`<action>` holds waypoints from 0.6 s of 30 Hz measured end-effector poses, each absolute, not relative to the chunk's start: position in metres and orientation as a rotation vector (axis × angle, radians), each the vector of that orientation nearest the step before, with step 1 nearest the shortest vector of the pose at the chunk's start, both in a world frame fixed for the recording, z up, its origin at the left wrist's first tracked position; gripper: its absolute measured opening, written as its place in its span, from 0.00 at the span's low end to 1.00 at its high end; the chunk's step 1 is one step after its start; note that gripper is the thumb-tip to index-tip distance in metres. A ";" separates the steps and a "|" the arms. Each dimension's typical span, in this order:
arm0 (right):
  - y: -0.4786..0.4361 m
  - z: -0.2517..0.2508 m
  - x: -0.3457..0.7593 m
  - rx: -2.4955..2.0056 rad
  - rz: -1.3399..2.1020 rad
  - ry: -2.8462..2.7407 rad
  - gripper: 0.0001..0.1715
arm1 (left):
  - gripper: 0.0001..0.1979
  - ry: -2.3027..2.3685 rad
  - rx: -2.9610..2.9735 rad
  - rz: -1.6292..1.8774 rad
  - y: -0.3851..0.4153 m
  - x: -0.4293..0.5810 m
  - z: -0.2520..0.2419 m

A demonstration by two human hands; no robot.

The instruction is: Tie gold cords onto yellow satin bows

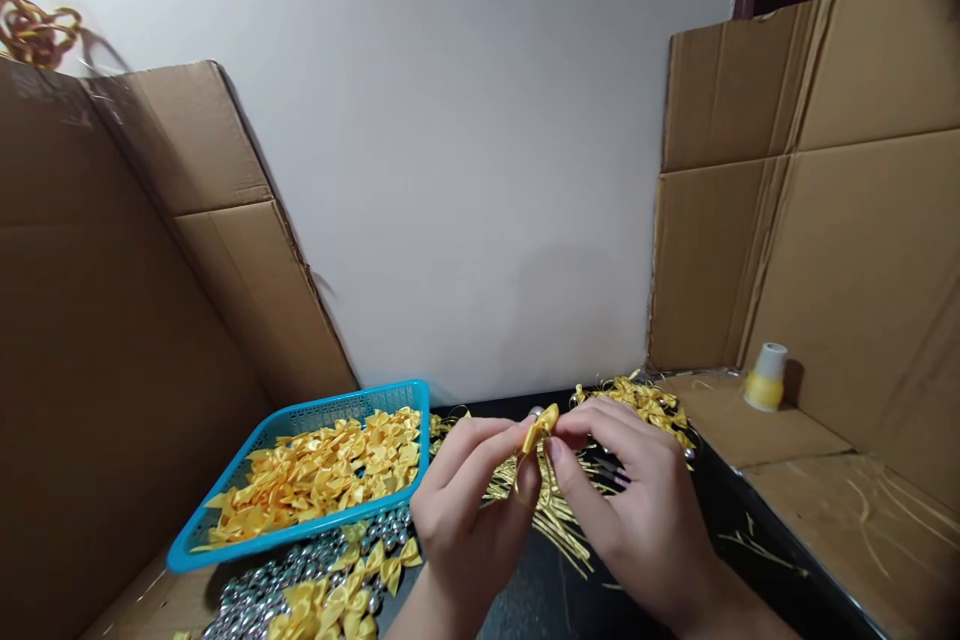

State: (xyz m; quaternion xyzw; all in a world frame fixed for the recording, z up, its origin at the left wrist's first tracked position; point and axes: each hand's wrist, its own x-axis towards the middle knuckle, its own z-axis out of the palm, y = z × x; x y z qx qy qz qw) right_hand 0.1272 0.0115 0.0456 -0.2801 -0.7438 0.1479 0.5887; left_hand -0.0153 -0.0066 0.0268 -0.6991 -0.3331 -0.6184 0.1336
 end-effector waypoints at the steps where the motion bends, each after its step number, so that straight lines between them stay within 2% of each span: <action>1: 0.012 0.046 0.128 -0.661 0.312 -1.741 0.07 | 0.15 -0.961 -2.038 -1.774 -0.006 -0.016 0.027; 4: 0.012 0.048 0.132 -0.686 0.292 -1.773 0.08 | 0.15 -0.946 -2.054 -1.718 -0.006 -0.017 0.028; 10: 0.008 0.057 0.139 -0.741 0.501 -1.827 0.07 | 0.16 -0.869 -2.004 -1.696 -0.004 -0.016 0.030; 18: 0.012 0.053 0.134 -0.772 0.348 -1.817 0.10 | 0.15 -0.904 -2.075 -1.714 -0.002 -0.014 0.031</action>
